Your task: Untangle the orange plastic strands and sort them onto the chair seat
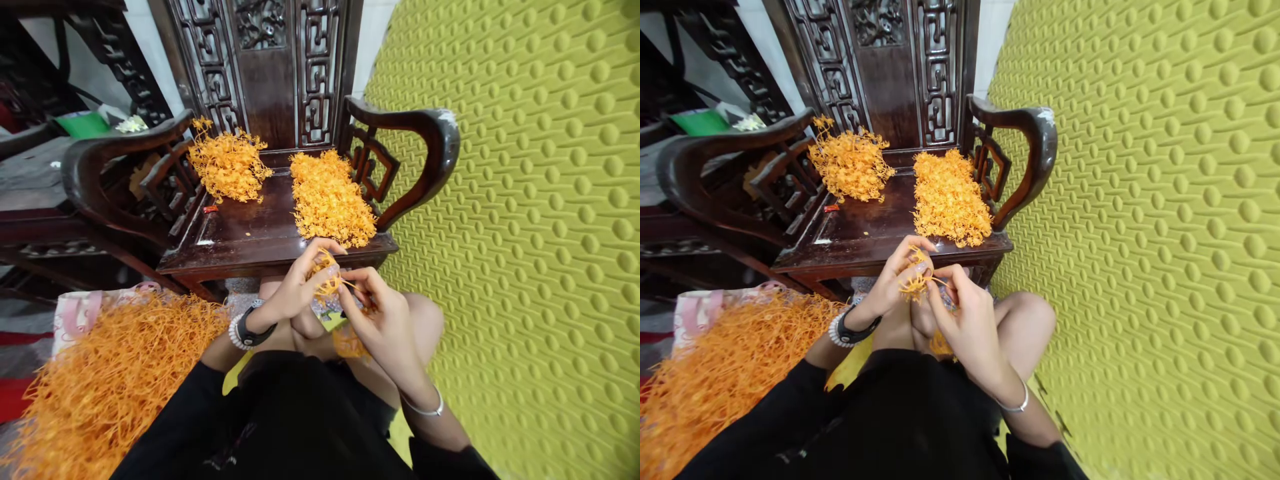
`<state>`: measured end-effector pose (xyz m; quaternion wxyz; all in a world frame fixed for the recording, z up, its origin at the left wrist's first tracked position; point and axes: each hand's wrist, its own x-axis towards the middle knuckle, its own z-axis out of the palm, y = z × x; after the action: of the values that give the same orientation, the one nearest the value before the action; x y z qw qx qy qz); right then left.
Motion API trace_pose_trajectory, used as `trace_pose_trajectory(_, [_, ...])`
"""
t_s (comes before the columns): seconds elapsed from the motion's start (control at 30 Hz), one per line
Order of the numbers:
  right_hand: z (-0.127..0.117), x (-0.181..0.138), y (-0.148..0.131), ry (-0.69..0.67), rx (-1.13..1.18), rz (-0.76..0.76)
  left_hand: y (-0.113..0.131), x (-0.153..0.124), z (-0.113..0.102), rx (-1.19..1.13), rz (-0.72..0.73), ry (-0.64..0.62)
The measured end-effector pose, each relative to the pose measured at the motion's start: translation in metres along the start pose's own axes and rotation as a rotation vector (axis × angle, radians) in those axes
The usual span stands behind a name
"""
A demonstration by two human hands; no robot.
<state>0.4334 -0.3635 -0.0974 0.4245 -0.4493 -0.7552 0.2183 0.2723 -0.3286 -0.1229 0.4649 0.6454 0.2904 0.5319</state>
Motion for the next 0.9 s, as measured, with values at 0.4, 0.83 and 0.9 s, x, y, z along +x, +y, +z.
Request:
trace_pose_trajectory(0.4, [0.005, 0.024, 0.015, 0.048, -0.092, 0.009, -0.004, 0.026, 0.013, 0.285, -0.071, 0.232])
trace_pose_trajectory(0.83, [-0.009, 0.033, 0.037, -0.32, 0.071, -0.161, -0.021, 0.038, -0.012, 0.33, -0.098, -0.163])
trace_pose_trajectory(0.9, [-0.005, 0.032, 0.037, -0.352, 0.013, -0.112, -0.027, 0.038, -0.014, 0.443, -0.07, -0.114])
